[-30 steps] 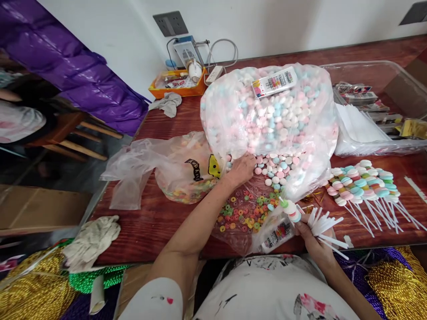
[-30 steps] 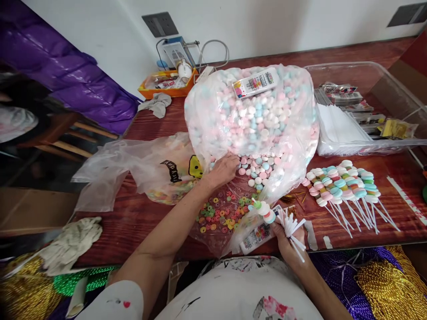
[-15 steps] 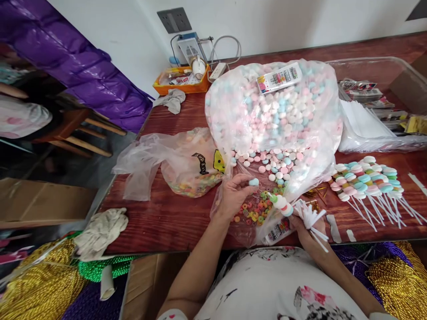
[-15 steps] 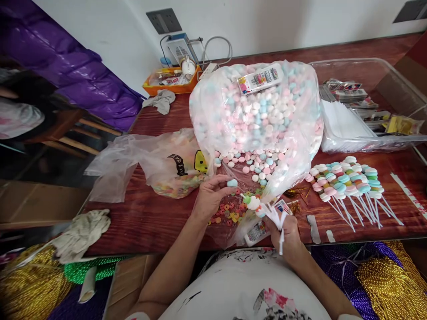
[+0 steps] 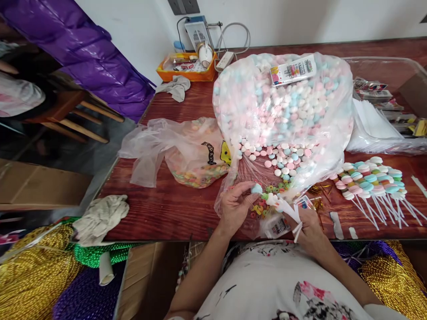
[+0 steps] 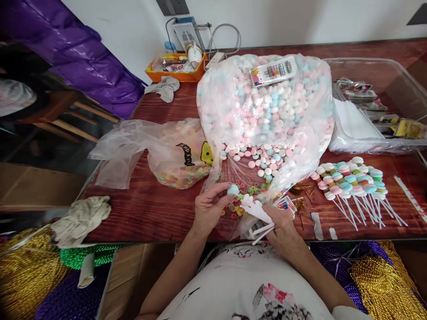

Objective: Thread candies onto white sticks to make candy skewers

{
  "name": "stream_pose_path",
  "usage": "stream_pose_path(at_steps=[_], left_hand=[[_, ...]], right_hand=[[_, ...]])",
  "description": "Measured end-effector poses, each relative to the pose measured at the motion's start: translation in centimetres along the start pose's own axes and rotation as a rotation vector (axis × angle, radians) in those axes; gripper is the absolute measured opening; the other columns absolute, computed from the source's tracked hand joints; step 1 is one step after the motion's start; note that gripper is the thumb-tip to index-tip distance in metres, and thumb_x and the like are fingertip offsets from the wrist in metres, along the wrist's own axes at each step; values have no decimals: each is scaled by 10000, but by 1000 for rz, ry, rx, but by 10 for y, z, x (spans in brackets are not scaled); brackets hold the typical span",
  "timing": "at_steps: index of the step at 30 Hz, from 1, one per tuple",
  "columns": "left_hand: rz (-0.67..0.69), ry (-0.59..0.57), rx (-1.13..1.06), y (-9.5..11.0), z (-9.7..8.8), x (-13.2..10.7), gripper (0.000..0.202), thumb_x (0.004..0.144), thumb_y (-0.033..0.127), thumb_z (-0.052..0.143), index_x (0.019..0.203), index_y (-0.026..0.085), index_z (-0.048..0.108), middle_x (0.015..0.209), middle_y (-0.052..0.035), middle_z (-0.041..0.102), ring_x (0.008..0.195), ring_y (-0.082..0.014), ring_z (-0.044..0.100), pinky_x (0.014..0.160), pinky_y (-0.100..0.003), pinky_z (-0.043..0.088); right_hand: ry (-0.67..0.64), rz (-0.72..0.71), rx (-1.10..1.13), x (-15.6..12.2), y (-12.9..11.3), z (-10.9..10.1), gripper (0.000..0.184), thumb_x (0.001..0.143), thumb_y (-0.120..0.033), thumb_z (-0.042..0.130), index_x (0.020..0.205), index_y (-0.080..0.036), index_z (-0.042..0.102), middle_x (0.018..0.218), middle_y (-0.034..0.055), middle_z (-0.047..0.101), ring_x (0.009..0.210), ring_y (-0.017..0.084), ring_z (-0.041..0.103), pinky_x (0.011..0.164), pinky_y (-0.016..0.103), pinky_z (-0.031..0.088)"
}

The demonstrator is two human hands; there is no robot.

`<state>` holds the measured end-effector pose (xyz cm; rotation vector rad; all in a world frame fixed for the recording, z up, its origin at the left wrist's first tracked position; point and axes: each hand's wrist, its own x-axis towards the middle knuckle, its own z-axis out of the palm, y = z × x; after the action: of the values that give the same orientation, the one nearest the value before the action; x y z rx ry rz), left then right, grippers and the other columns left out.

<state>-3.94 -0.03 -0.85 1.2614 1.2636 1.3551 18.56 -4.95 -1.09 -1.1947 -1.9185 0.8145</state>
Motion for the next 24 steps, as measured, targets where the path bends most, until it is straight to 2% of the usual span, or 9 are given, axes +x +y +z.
stream_pose_path(at_steps=[4, 8, 13, 17, 19, 21, 24], left_hand=[[-80, 80, -134, -9, 5, 0, 402, 670, 319, 916, 1037, 198, 805, 959, -54, 824, 831, -205, 784, 776, -339, 678], [13, 99, -69, -15, 7, -3, 355, 713, 327, 899, 1035, 212, 803, 1001, -56, 827, 859, -213, 793, 787, -345, 683], [329, 51, 289, -18, 3, -5, 223, 838, 244, 805, 1060, 250, 797, 1021, -51, 829, 932, -216, 795, 892, -365, 666], [649, -43, 449, -10, -2, -3, 314, 894, 107, 687, 1154, 265, 764, 1141, -50, 811, 1032, -208, 788, 961, -365, 655], [738, -97, 501, -6, -3, -2, 336, 899, 74, 650, 1155, 260, 761, 1183, -52, 799, 1080, -205, 777, 988, -355, 645], [725, -106, 525, -3, -3, -3, 302, 911, 84, 640, 1127, 254, 767, 1151, -52, 808, 1053, -198, 785, 970, -339, 651], [608, 5, 475, -2, 2, -5, 230, 912, 134, 688, 1093, 250, 771, 1058, -40, 827, 944, -191, 804, 898, -334, 673]], right_hand=[[-14, -55, 51, -1, -3, 1, 199, 948, -113, 467, 800, -226, 535, 696, -14, 573, 562, 140, 462, 535, 283, 322], [-41, -68, 2, -2, -4, 0, 210, 947, -144, 478, 754, -222, 501, 677, -22, 551, 560, 131, 465, 529, 271, 314], [-77, 33, 22, 0, -8, -3, 224, 920, -98, 457, 754, -222, 542, 668, -18, 581, 567, 140, 488, 546, 273, 358], [-88, 89, 107, 2, -7, -3, 225, 927, -118, 474, 795, -226, 621, 701, 1, 618, 615, 165, 540, 598, 292, 423], [-53, 113, 150, 3, -4, -4, 215, 942, -149, 495, 841, -228, 668, 713, 3, 632, 634, 173, 545, 626, 298, 451], [6, 161, 173, 4, -1, -5, 197, 961, -201, 528, 864, -229, 697, 689, 0, 620, 641, 182, 544, 636, 302, 467], [71, 205, 195, 4, -2, -4, 187, 981, -282, 566, 879, -233, 715, 681, 3, 615, 654, 194, 555, 648, 315, 487]])
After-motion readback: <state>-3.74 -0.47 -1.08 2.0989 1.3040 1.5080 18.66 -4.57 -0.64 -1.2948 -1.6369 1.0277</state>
